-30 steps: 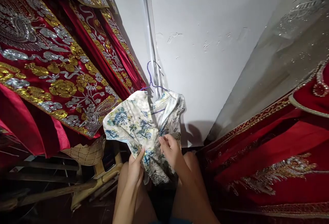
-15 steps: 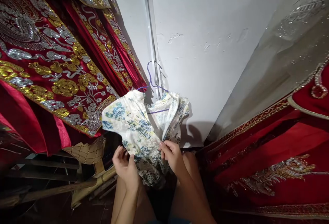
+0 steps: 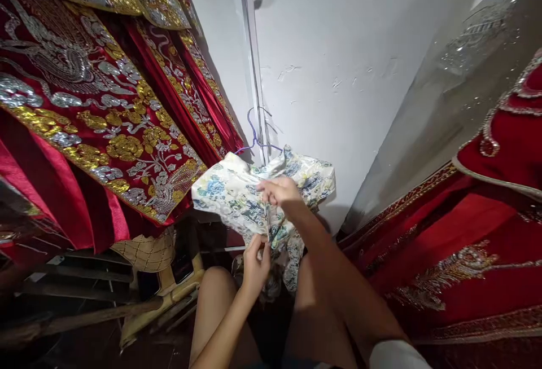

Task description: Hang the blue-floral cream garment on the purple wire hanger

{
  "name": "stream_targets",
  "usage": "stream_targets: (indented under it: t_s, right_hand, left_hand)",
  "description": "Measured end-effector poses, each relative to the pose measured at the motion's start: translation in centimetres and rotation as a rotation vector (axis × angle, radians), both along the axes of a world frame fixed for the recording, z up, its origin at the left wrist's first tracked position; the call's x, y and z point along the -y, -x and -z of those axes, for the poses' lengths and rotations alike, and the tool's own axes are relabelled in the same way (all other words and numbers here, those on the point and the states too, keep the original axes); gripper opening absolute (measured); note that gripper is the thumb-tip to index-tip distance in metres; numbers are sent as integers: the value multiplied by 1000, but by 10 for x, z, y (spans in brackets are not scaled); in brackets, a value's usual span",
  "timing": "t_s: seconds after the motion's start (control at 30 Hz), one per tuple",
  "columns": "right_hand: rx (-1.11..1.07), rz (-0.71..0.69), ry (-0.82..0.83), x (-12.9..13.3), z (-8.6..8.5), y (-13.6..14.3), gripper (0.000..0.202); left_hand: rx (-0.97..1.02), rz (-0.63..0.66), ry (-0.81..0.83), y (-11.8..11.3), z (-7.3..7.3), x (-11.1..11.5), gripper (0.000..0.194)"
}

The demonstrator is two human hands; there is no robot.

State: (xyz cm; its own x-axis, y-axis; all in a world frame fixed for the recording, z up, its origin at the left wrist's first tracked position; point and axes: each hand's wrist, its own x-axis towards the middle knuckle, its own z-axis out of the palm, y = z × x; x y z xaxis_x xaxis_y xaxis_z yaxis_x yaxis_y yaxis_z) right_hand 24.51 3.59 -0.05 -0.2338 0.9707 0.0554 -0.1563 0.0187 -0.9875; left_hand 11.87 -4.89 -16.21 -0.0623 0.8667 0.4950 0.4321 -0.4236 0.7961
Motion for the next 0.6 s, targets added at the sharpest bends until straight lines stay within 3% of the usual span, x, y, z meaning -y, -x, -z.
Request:
stream_targets:
  t_s: [0.1, 0.17, 0.23, 0.3, 0.4, 0.5, 0.6]
  right_hand:
    - [-160, 31, -66, -15, -29, 7, 33]
    - [-175, 41, -103, -11, -32, 11, 33]
    - [-145, 50, -124, -3, -25, 11, 33]
    - [-112, 57, -137, 5, -14, 9, 33]
    - [-53, 56, -173, 11, -6, 5, 32]
    - [-1, 42, -259, 9, -10, 3, 29]
    - [-19, 71, -329, -2, -6, 4, 28]
  left_hand:
    - [-97, 64, 26, 5, 6, 0, 19]
    - [-183, 117, 61, 11, 2, 0, 19]
    - [-234, 157, 64, 19, -13, -5, 17]
    - [-208, 152, -22, 26, -43, -16, 26]
    - [-84, 47, -248, 32, -104, -42, 49]
    - [-166, 41, -341, 31, -155, -65, 30]
    - [-236, -24, -394, 23, -176, -71, 14]
